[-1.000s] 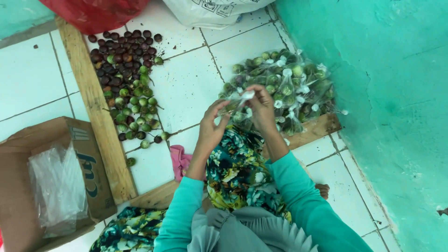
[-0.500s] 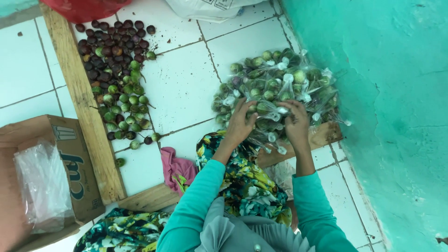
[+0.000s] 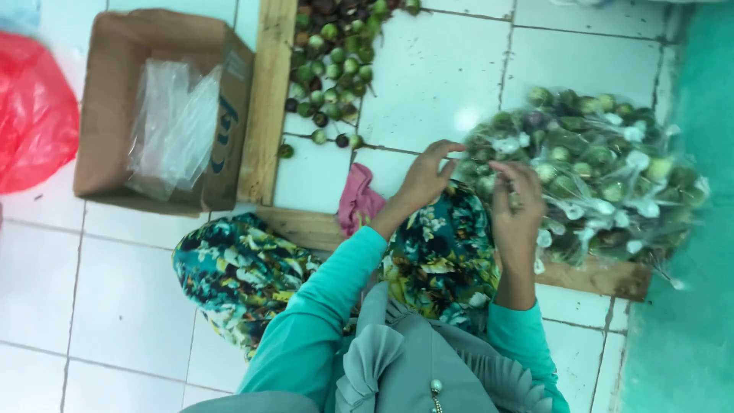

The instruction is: The person places small green and purple round fruits into plastic bags by hand, using a small pink cloth to handle the fruits, and سپس ties the bags.

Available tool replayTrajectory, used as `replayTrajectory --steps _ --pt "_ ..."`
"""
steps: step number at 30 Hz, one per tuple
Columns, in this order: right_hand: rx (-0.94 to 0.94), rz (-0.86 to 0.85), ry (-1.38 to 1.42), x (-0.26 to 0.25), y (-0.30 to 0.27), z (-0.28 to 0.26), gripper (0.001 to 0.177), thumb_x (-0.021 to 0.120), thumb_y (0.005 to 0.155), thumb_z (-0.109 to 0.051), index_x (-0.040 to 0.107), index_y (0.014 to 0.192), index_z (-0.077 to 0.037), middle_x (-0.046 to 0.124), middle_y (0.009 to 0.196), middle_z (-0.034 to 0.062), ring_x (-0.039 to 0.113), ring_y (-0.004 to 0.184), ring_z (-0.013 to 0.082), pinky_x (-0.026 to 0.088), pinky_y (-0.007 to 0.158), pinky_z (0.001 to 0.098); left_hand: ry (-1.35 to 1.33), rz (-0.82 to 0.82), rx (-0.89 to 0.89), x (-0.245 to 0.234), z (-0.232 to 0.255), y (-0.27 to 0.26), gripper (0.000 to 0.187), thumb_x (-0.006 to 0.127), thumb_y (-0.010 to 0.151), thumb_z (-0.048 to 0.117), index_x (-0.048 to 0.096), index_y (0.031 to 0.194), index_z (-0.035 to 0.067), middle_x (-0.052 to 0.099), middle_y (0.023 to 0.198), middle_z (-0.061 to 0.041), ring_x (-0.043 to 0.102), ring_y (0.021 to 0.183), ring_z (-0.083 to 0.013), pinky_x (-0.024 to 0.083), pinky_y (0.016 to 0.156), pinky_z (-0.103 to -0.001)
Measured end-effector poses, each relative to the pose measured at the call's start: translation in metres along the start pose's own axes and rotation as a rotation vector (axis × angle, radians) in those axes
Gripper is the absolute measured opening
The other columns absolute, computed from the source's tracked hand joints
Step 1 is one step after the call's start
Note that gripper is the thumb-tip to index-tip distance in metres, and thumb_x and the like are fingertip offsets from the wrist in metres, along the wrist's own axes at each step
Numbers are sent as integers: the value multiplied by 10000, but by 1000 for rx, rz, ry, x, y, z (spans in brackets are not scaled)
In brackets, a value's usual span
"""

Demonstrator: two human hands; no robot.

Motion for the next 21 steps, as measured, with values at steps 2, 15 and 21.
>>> replayTrajectory --steps 2,15,21 --pt "-62 -144 -26 63 -8 -2 375 606 966 113 750 1239 -99 651 1131 151 661 965 361 537 814 429 109 82 -124 -67 -43 -29 304 615 989 144 672 1262 264 675 1207 -133 708 1059 -370 579 910 -529" --pt "-136 -1051 -736 315 -146 122 237 691 796 7 775 1010 -50 709 1021 170 655 1112 404 606 926 430 363 58 -288 -140 -136 -205 308 554 927 72 599 1230 38 587 1153 -205 642 1064 -427 556 904 -455" --pt "-174 -1140 -965 305 -137 102 239 709 799 -126 794 1018 -169 684 1086 64 639 1090 295 597 837 426 356 -42 -327 -148 -137 -202 274 572 868 35 618 1136 3 585 1074 -198 660 917 -391 558 775 -447"
Point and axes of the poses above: each hand's wrist, its own y-axis towards the middle knuckle, its own x-axis out of the palm, z = x × y, the point moved 5 cm from there along y, towards the middle knuckle
